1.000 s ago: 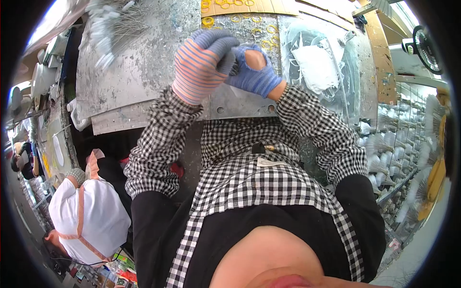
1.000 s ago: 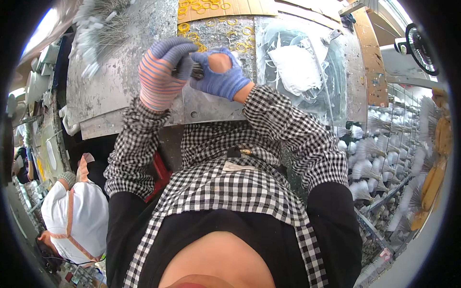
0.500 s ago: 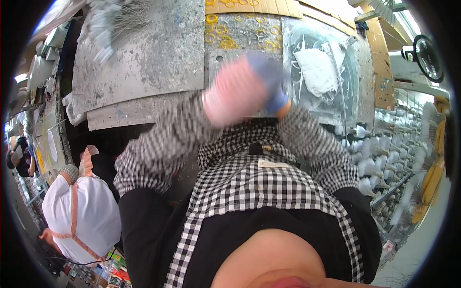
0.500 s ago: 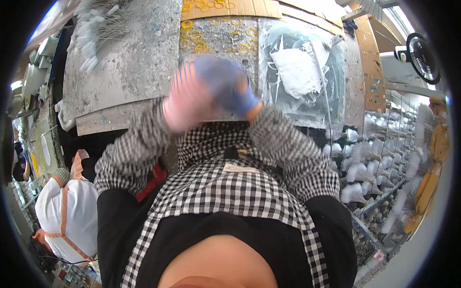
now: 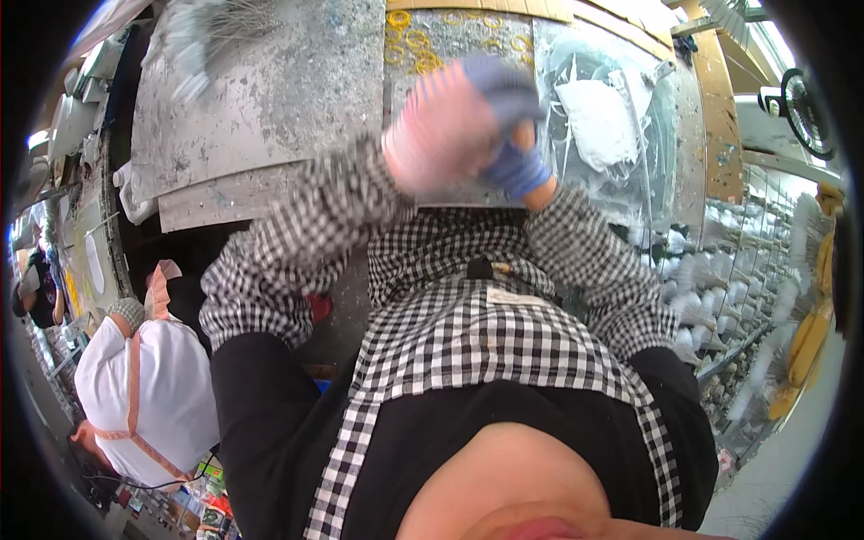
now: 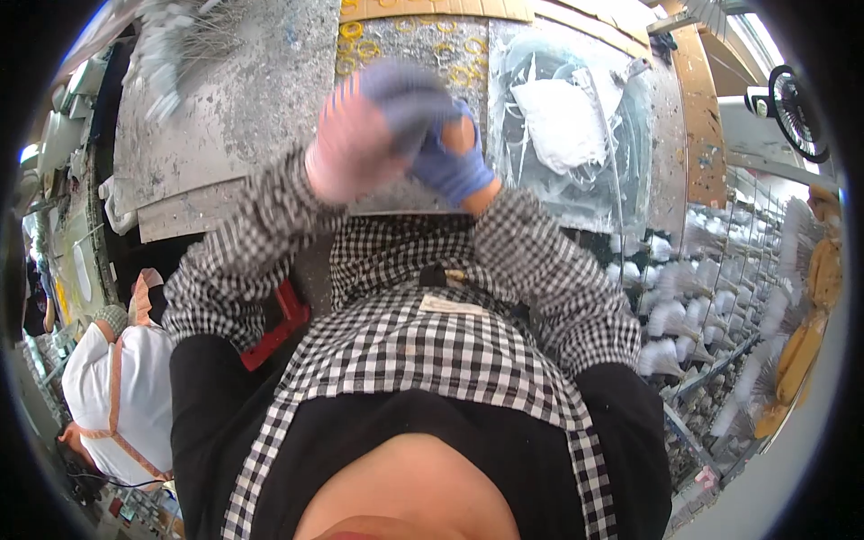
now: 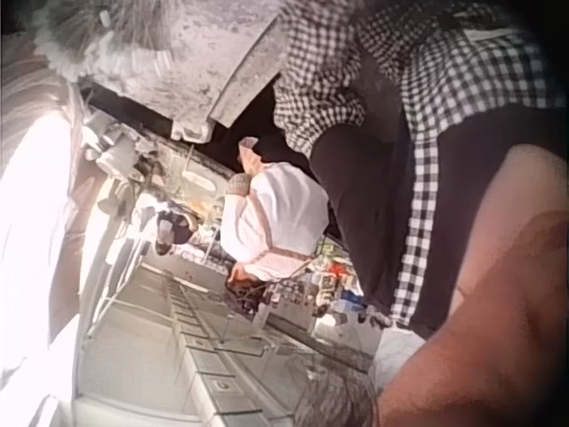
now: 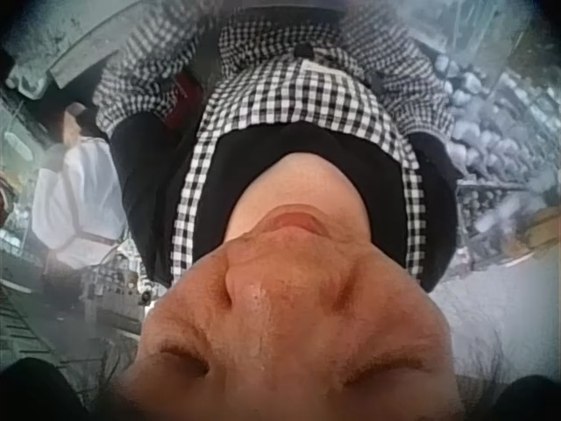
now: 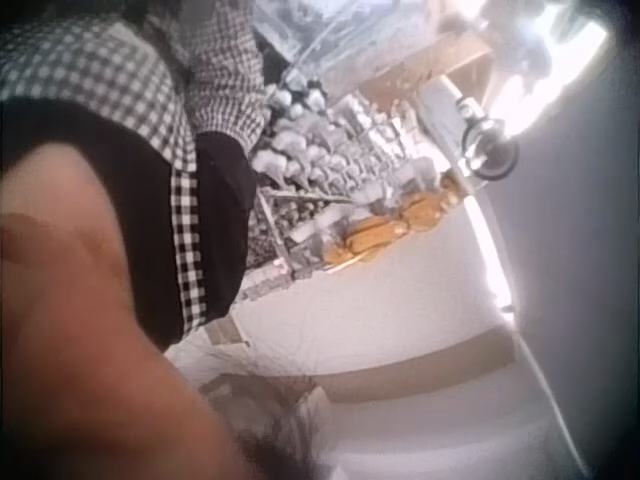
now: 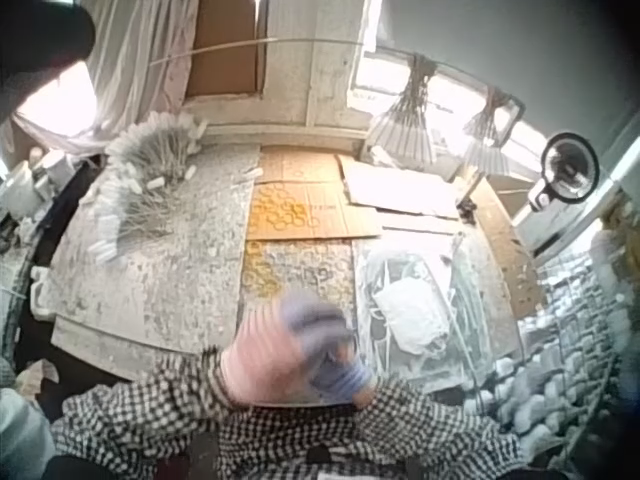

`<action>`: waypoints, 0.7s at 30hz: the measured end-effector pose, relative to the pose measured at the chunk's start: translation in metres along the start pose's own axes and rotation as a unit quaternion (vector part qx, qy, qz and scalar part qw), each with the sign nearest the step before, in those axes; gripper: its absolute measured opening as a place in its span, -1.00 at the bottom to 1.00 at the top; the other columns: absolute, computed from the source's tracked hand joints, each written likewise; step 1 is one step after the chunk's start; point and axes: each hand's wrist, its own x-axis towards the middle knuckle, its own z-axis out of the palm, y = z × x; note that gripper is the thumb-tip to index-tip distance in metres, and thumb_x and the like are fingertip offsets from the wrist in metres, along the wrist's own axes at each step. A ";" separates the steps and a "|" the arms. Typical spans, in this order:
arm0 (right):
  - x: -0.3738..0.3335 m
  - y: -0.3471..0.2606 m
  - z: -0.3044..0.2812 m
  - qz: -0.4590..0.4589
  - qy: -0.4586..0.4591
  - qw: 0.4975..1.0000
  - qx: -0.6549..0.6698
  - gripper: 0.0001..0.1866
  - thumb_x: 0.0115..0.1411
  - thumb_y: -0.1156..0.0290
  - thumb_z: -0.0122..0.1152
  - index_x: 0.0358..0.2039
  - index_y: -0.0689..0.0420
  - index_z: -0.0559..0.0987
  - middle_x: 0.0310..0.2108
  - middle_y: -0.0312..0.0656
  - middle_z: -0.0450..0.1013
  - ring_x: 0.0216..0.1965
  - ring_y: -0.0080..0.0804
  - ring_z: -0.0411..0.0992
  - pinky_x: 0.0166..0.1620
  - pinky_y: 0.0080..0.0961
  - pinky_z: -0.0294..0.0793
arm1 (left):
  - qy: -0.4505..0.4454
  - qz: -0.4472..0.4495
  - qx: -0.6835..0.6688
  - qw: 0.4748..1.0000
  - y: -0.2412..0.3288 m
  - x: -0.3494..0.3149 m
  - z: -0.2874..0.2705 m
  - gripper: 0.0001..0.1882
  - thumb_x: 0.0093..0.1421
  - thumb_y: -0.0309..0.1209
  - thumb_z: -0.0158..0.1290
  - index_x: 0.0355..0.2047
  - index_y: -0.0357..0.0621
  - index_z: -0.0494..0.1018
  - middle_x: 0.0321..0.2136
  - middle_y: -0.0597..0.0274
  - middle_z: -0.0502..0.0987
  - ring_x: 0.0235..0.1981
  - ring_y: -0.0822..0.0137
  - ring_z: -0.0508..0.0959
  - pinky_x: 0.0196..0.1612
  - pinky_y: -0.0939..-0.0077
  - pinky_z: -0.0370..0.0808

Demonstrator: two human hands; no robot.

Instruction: The person is assembling duster-style brushes by attaching white fibers to a wire base and applying a white adhesive paste with a spatula.

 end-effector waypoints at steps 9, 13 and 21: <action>-0.031 0.029 0.026 -0.022 -0.061 0.987 -0.149 -0.56 0.10 0.12 0.43 -0.06 0.04 0.60 -0.10 -0.22 0.58 0.01 -0.38 0.52 0.04 -0.39 0.49 | -0.029 -0.083 0.003 0.996 -0.014 0.026 0.021 -0.65 0.03 -0.62 0.15 -0.16 0.02 0.61 -0.31 0.19 0.60 -0.35 0.21 0.65 -0.34 0.34 0.63; -0.052 0.011 0.026 0.200 -0.067 0.944 0.253 -0.57 0.07 0.07 0.44 -0.13 0.01 0.61 -0.13 -0.19 0.58 -0.10 -0.32 0.53 0.00 -0.35 0.51 | -0.044 0.013 -0.027 0.999 0.021 -0.013 0.002 -0.70 0.00 -0.53 0.20 -0.21 0.01 0.62 -0.27 0.23 0.62 -0.30 0.11 0.65 -0.29 0.31 0.63; -0.004 0.021 0.014 0.174 -0.161 0.970 0.052 -0.57 0.03 0.05 0.51 -0.19 0.05 0.67 -0.28 -0.22 0.63 -0.26 -0.32 0.59 -0.16 -0.36 0.58 | -0.076 0.006 0.136 0.988 -0.008 0.027 -0.010 -0.65 -0.05 -0.49 0.23 -0.19 0.02 0.62 -0.19 0.28 0.61 -0.23 0.15 0.62 -0.20 0.31 0.61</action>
